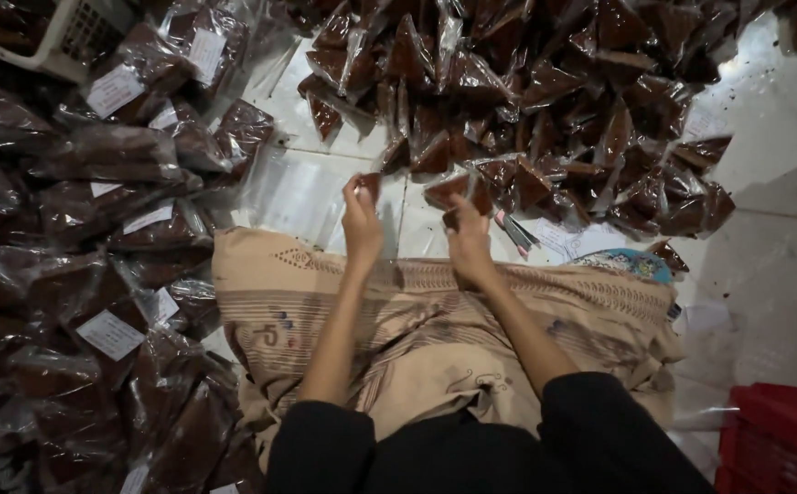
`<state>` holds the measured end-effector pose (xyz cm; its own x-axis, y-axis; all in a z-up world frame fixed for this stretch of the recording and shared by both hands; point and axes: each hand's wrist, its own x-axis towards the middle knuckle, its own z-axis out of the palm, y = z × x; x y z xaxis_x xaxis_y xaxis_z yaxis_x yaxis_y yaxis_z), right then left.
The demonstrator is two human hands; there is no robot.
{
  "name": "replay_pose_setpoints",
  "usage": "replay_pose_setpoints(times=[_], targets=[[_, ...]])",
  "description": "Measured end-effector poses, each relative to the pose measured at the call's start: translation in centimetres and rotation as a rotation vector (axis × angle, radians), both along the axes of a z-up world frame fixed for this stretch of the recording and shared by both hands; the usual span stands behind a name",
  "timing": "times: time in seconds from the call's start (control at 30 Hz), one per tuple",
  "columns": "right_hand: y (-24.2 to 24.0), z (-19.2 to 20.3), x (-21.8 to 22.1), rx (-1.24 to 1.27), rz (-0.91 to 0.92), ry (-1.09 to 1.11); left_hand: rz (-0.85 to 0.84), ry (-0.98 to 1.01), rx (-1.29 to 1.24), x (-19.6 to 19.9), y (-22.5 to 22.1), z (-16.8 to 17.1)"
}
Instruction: Packing individual triangular food items into plastic bags and sealing them using a manual stapler.
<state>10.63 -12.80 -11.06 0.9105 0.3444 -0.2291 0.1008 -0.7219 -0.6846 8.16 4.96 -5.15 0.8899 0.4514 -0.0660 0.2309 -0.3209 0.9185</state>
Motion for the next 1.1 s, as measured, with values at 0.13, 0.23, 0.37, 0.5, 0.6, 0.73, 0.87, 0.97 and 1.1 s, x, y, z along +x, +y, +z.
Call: replay_pose_setpoints(times=[0.13,0.23,0.37,0.5,0.6,0.73,0.87,0.97,1.1], targets=[[2.9,7.8,-1.6,0.489,-0.328,0.397,0.173,0.181,-0.346,-2.7,-4.7,2.1],[3.2,8.5,-2.3,0.606,-0.259,0.261,-0.027,0.211,-0.128,-5.6,-6.6,2.1],[1.0,0.8,-0.7,0.117,-0.03,-0.28,-0.293,0.302,0.494,-6.2,-4.1,-2.4],[-1.2,-5.0,-1.2,-0.093,0.042,-0.106,-0.361,0.473,0.557,-5.2,-0.6,-11.2],[-0.6,-2.8,-1.4,-0.069,0.026,-0.053,-0.297,0.471,0.568,-3.4,-0.3,-11.3],[-1.0,-4.7,-1.2,-0.147,0.023,0.064,-0.372,0.459,0.705,-3.8,-0.9,-6.5],[-1.8,-6.3,-0.9,-0.273,0.101,0.108,-0.222,0.279,0.846,-4.4,-1.6,-10.2],[-3.2,-8.2,-0.4,-0.322,0.165,0.204,-0.112,0.281,0.798,-6.1,-3.0,-6.2],[-0.1,3.6,-2.0,0.101,0.139,0.544,-0.051,0.236,0.78,-6.8,-3.2,-7.7]])
